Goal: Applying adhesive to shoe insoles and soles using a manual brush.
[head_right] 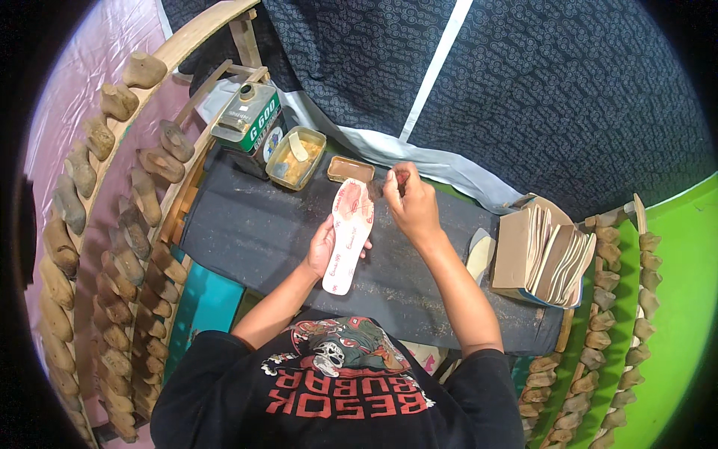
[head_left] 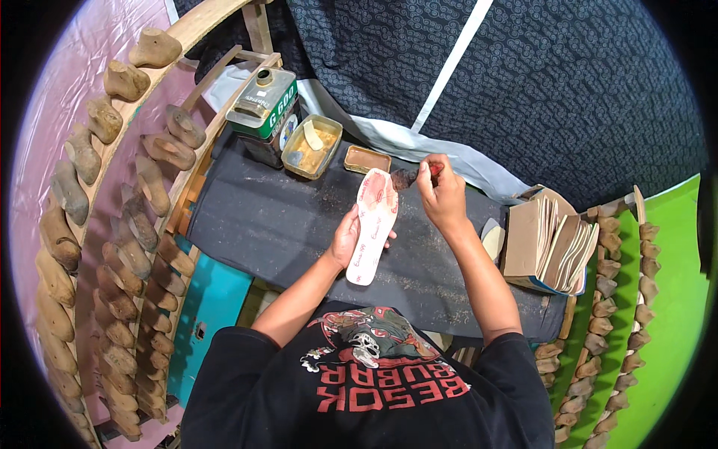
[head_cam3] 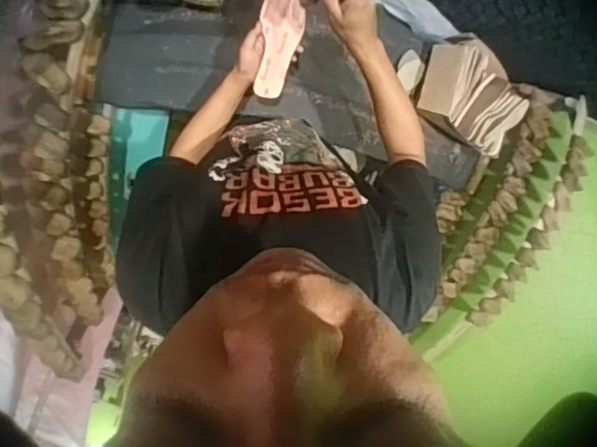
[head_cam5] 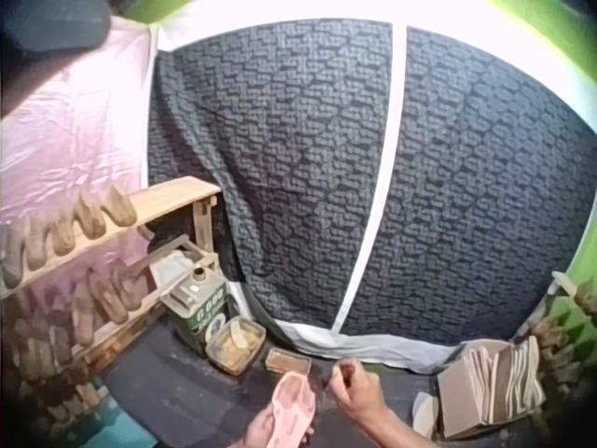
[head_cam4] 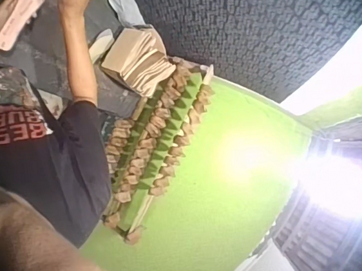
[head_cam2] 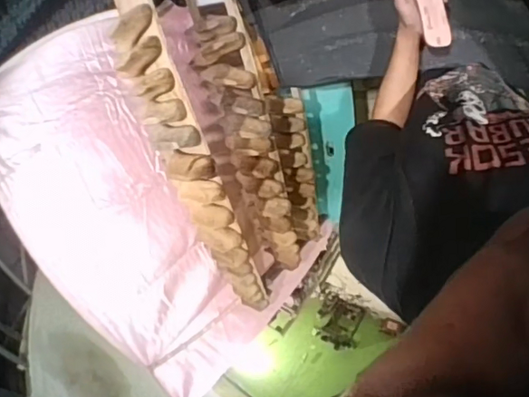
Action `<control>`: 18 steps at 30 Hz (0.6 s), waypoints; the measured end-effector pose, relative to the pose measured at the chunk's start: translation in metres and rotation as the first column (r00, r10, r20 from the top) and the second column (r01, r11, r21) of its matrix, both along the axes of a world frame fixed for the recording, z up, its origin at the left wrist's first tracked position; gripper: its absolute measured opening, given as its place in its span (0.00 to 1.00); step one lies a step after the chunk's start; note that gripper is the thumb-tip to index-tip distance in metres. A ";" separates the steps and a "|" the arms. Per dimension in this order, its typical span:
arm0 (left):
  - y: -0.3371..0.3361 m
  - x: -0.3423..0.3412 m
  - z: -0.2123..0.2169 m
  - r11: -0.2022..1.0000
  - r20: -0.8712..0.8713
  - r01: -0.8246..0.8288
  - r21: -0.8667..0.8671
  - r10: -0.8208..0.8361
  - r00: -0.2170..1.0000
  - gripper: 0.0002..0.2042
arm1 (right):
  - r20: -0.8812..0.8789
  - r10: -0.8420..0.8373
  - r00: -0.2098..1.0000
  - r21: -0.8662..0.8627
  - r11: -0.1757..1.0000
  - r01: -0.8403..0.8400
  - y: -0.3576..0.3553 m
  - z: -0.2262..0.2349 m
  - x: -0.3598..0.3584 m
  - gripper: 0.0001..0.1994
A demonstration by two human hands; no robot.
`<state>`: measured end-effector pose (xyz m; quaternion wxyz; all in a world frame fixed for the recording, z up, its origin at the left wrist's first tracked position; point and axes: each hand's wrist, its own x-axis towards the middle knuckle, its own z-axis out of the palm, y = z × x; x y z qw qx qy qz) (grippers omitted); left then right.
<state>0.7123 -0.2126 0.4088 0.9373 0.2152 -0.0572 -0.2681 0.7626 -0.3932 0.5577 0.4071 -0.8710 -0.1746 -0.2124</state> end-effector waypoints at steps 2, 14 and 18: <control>0.001 -0.001 0.003 0.998 -0.003 -0.066 -0.004 0.066 0.998 0.31 | -0.021 0.044 0.999 0.010 0.999 -0.043 0.000 -0.001 -0.008 0.05; 0.000 -0.005 0.005 0.999 0.009 -0.026 -0.022 0.026 1.000 0.31 | 0.003 -0.013 1.000 -0.039 0.999 0.013 -0.001 0.009 -0.011 0.06; 0.002 -0.003 0.007 0.994 -0.008 -0.097 -0.042 0.097 0.995 0.31 | -0.129 0.111 0.985 -0.093 0.988 -0.123 0.003 0.011 -0.033 0.06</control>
